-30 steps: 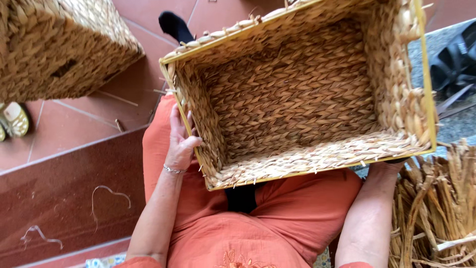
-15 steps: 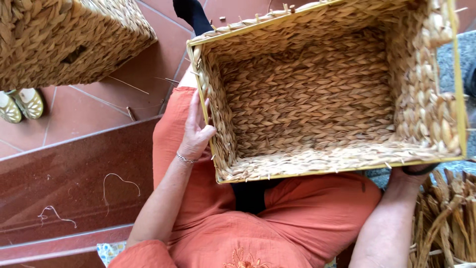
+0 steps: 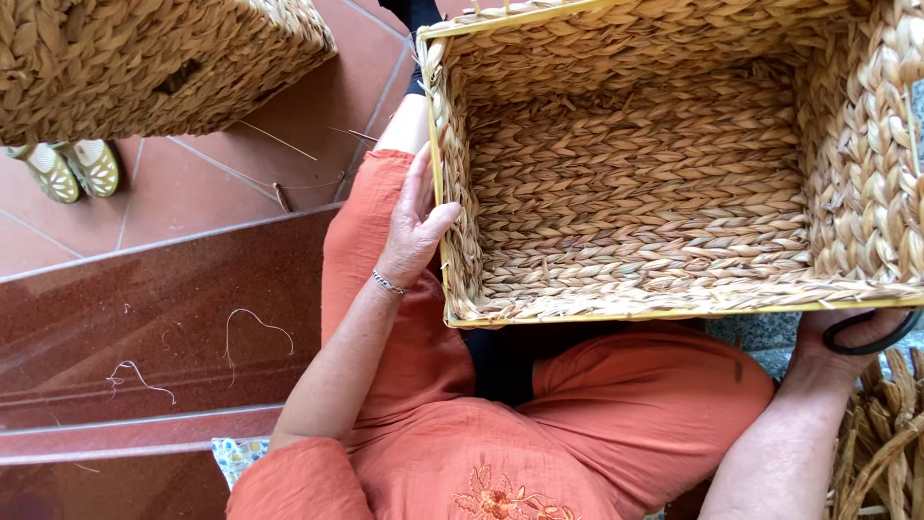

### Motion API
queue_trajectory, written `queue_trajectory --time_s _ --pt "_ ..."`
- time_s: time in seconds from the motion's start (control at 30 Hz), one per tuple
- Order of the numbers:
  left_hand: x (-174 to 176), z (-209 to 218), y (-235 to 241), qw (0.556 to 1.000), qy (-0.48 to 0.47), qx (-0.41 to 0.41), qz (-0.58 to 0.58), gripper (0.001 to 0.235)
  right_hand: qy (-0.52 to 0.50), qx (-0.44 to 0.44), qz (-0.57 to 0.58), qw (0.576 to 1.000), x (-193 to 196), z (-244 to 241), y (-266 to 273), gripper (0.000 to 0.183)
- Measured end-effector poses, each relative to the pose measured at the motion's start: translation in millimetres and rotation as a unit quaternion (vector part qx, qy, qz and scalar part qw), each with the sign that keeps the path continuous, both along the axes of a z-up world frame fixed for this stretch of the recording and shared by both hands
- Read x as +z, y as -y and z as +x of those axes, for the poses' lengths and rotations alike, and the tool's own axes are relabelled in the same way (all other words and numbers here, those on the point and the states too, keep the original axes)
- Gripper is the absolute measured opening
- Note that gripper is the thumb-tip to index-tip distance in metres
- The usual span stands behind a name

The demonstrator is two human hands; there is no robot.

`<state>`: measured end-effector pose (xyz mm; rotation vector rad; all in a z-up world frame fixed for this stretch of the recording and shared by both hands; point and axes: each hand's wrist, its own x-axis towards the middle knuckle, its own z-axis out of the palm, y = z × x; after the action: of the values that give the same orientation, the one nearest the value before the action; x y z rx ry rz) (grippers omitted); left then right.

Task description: The person trims the protruding edges of a rectangular woven basket using shears. They rotate the basket to access different sides and cut the excess material flush with the rim.

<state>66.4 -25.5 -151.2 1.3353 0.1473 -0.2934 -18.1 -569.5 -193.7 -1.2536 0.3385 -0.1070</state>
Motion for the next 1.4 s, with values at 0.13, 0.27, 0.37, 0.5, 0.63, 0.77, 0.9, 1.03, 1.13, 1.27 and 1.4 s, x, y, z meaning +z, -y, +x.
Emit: queue_trajectory --time_s 0.13,0.27,0.37,0.5,0.63,0.77,0.9,1.03,1.13,1.27,1.4 --pt "0.4 -2.3 -0.8 1.0 -0.018 -0.008 -0.003 0.073 0.017 0.012 -0.009 1.0 5.1 6.1 -5.6 0.078" --pt "-2.7 -9.5 -1.3 0.999 -0.047 0.016 0.004 0.063 0.016 0.006 0.012 1.0 2.8 12.5 -4.8 0.074" --pt "-4.5 -28.9 4.6 0.986 -0.143 0.057 -0.06 0.065 -0.003 -0.027 -0.01 1.0 0.1 6.0 -1.1 0.069" --pt "-16.5 -53.6 19.7 0.977 -0.174 0.065 -0.107 0.067 -0.031 -0.082 0.0 0.996 -12.0 3.0 3.3 0.065" --pt "-23.5 -57.8 19.8 0.962 -0.204 0.075 -0.164 0.07 -0.024 -0.116 0.002 0.993 -13.5 -7.6 11.9 0.063" --pt "-1.9 -36.9 3.0 0.982 -0.12 0.013 -0.146 0.082 0.018 -0.166 -0.074 0.983 2.3 9.5 23.9 0.044" --pt "52.7 2.6 -16.1 0.996 0.044 -0.046 -0.06 0.098 0.096 -0.087 -0.114 0.985 66.8 52.8 37.1 0.05" --pt "123.5 25.3 -32.2 0.98 0.163 -0.05 0.102 0.107 0.169 -0.035 -0.142 0.975 155.4 85.2 23.8 0.055" --pt "165.1 33.6 -37.8 0.983 0.091 -0.021 0.155 0.112 0.13 -0.045 -0.241 0.961 206.1 89.9 8.3 0.058" --pt "185.6 62.6 -33.9 0.996 0.079 -0.026 0.033 0.107 0.054 -0.047 -0.308 0.949 240.0 108.3 1.6 0.043" --pt "166.5 139.5 -24.7 0.997 -0.023 -0.065 0.04 0.114 0.006 -0.064 -0.307 0.95 239.2 146.0 -1.5 0.029"
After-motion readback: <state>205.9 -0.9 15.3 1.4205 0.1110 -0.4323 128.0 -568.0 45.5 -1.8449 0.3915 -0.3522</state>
